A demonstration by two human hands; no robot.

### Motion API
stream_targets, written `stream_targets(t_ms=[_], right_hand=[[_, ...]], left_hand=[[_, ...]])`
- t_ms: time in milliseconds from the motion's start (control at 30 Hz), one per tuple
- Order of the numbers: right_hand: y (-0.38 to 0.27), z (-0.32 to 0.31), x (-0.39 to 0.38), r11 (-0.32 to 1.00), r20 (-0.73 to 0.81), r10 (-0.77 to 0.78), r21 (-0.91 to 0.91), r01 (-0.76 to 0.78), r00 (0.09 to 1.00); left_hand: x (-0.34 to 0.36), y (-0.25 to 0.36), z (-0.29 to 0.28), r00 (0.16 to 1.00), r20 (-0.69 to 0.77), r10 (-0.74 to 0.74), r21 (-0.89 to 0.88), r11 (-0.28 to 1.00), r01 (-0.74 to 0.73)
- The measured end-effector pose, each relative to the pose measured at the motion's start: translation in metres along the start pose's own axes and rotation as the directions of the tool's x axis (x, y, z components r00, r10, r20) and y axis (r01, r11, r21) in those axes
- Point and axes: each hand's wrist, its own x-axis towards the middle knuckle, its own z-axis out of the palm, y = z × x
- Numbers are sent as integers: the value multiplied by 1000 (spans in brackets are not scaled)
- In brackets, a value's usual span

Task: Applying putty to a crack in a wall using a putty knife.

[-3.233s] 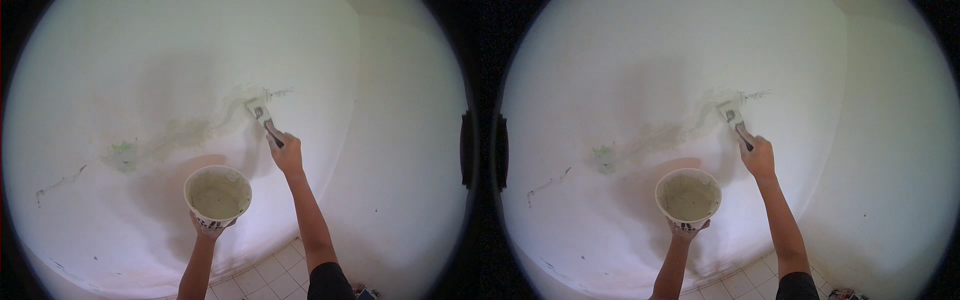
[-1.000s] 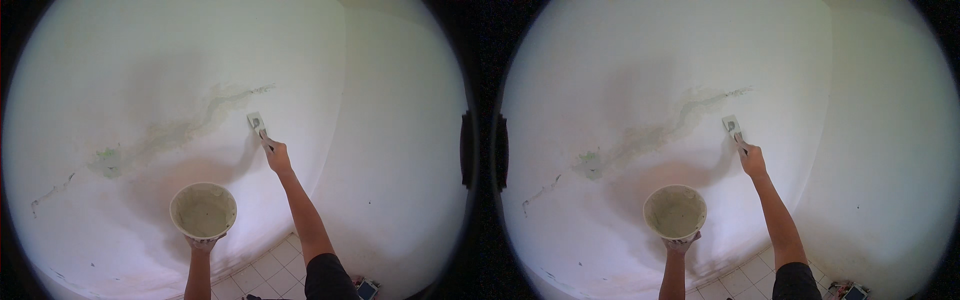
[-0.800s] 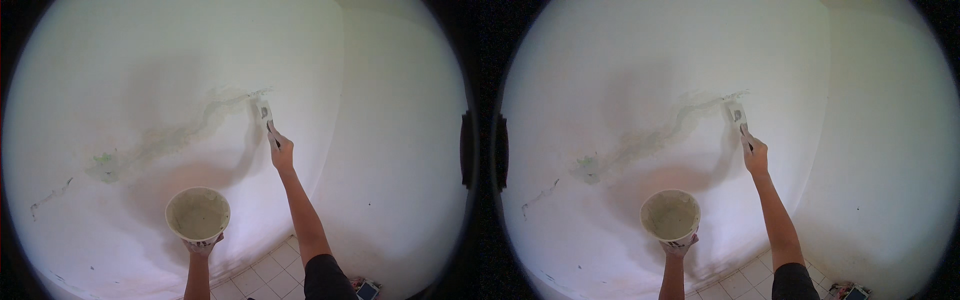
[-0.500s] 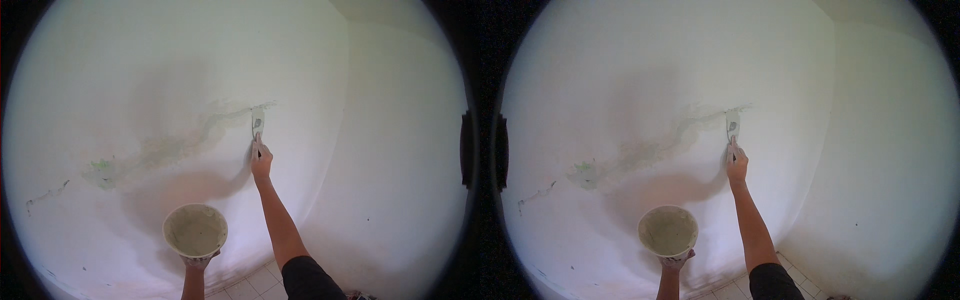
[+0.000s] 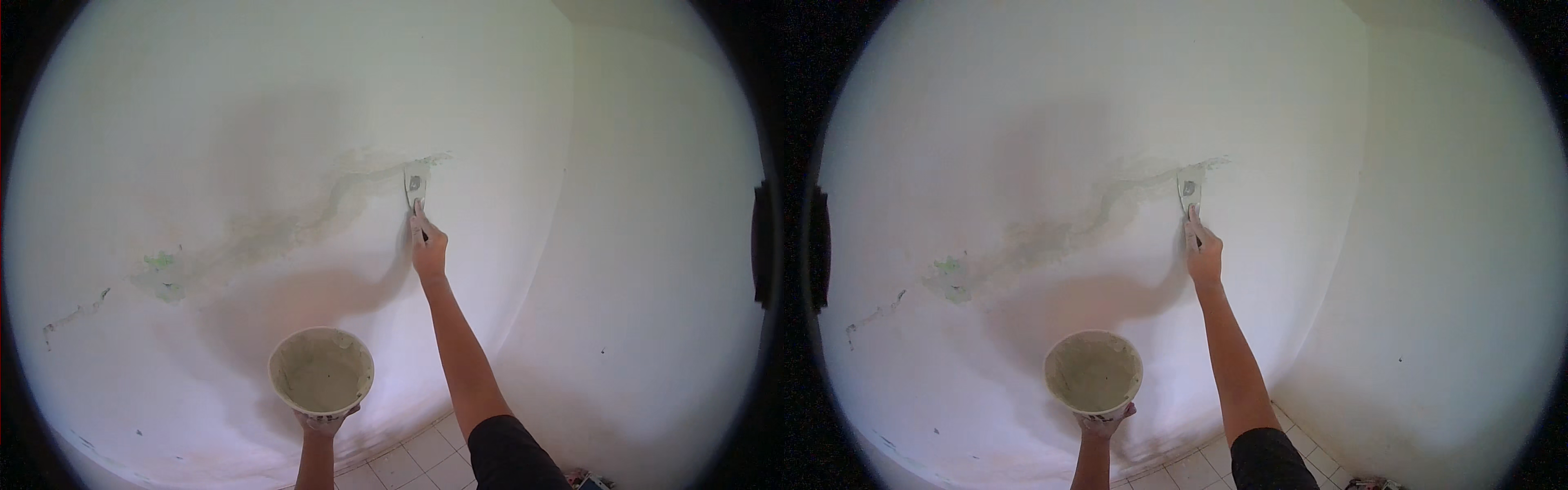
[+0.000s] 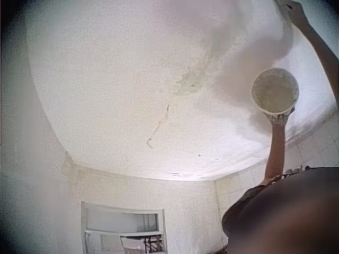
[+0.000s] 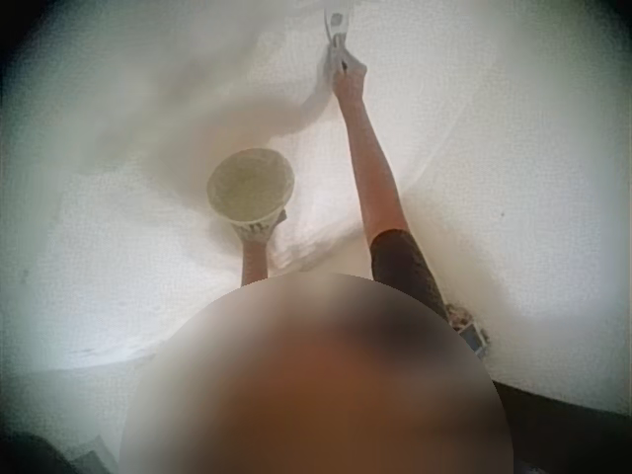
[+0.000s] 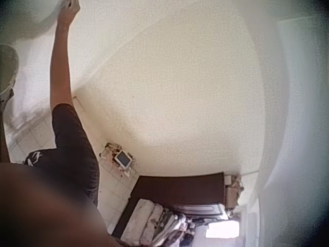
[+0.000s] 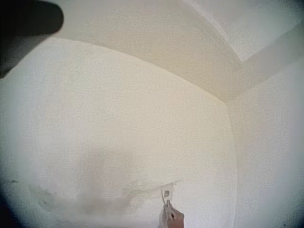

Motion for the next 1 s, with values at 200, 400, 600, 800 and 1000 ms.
stream_targets(t_ms=[200,400,600,800,1000], right_hand=[[2,-10,-16,999,41,-24,-20,25,999],[-2,-13,9,997,-35,-77,-35,76,996],[-16,9,-12,999,41,40,-25,-39,998],[-27,-23,-18,996,151,31,-90,-18,988],[-14,-3,10,990,-63,-126,-75,122,990]], left_hand=[[-5,9,1,995,-38,-92,-147,985,85],[-3,8,-1,995,-19,-100,-91,991,98],[-5,6,17,974,164,156,578,785,-223],[-3,14,17,990,-53,-133,-23,991,132],[0,-1,44,997,-75,-25,78,997,31]])
